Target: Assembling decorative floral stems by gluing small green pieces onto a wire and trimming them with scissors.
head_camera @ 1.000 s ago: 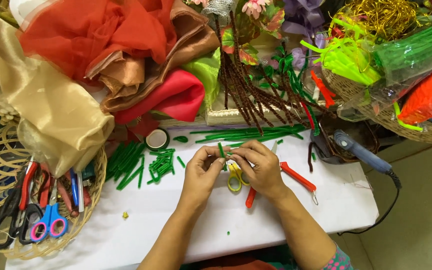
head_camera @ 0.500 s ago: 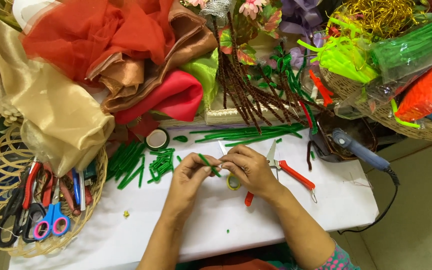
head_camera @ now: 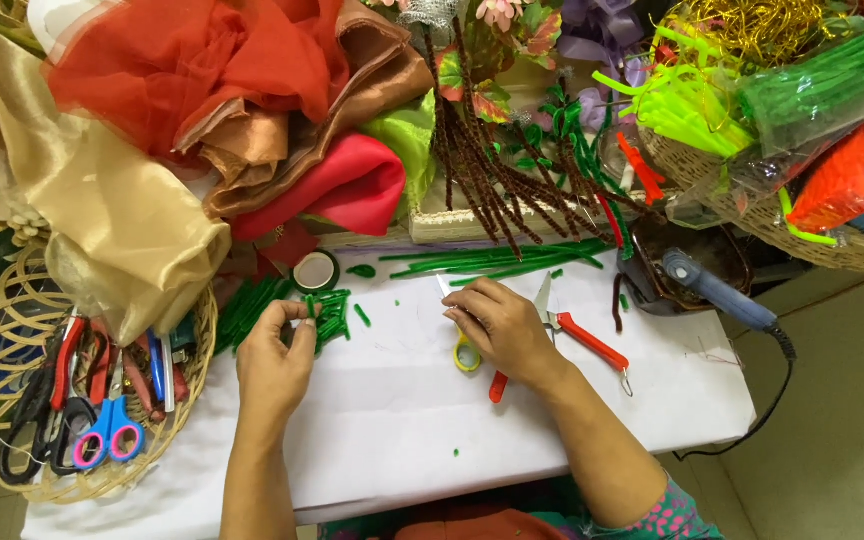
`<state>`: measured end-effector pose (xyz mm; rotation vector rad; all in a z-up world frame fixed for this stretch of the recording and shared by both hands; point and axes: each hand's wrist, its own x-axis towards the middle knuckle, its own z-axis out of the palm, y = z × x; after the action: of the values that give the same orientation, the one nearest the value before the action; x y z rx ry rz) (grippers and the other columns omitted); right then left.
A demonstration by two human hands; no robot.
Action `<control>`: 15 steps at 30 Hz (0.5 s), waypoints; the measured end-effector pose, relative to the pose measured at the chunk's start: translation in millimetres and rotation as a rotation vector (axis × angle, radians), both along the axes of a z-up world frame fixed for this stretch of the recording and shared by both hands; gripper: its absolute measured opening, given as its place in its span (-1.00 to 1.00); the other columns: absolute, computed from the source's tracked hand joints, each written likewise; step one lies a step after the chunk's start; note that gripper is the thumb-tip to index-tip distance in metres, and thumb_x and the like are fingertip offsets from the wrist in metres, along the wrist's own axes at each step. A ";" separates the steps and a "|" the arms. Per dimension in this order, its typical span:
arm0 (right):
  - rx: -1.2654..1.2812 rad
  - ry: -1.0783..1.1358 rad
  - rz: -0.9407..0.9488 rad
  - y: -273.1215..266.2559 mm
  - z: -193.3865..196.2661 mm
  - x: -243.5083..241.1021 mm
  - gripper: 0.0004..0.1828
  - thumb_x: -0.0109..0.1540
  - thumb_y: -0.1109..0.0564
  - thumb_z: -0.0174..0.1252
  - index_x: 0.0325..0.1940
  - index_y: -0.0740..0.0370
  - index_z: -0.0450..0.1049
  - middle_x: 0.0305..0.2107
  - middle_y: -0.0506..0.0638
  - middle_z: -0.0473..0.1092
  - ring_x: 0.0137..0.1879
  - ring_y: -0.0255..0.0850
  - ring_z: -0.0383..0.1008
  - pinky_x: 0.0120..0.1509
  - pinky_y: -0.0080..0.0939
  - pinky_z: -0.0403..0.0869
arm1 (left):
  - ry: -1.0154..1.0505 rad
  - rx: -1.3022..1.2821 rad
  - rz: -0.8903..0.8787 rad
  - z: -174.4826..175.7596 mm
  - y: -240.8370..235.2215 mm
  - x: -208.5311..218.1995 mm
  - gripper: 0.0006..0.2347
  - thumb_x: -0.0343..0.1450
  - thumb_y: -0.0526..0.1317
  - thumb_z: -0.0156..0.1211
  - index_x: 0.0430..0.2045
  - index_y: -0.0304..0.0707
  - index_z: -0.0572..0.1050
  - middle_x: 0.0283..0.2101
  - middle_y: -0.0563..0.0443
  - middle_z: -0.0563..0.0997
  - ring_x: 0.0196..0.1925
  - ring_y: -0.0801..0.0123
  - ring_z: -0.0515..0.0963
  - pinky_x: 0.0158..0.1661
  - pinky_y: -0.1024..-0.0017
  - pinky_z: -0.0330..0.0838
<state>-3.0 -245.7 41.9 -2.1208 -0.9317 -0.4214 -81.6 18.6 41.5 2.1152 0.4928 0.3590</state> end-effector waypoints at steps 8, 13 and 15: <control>-0.014 0.042 -0.003 1.0 6.1 -2.6 -0.90 0.25 0.14 0.10 -0.25 0.14 0.52 -0.48 0.00 0.39 -0.35 -0.13 0.48 -0.26 -0.25 0.49 | -0.115 0.112 -0.006 23.1 -6.1 -4.5 -0.94 0.30 -0.34 0.11 -0.44 -0.22 0.51 -0.17 -0.07 0.63 -0.06 0.02 0.57 -0.07 0.19 0.42; 0.056 0.012 0.011 0.7 10.1 -1.4 -0.90 0.25 0.15 0.10 -0.25 0.14 0.53 -0.50 -0.02 0.39 -0.40 -0.13 0.47 -0.30 -0.25 0.48 | -0.317 0.061 -0.069 17.4 -16.8 10.8 -0.94 0.30 -0.37 0.13 -0.46 -0.18 0.51 -0.22 -0.06 0.59 -0.21 0.19 0.59 -0.27 0.40 0.48; 0.087 0.014 0.029 -0.8 12.8 -1.8 -0.90 0.25 0.15 0.09 -0.24 0.11 0.52 -0.49 -0.04 0.40 -0.40 -0.14 0.47 -0.32 -0.27 0.48 | -0.301 -0.379 -0.216 8.9 -29.6 23.1 -0.91 0.32 -0.39 0.08 -0.37 -0.29 0.50 -0.29 -0.11 0.61 -0.35 0.36 0.53 -0.34 0.44 0.49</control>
<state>-4.8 -246.5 54.7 -2.0267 -0.9183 -0.4249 -58.5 -10.9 50.4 1.6898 0.1391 0.4145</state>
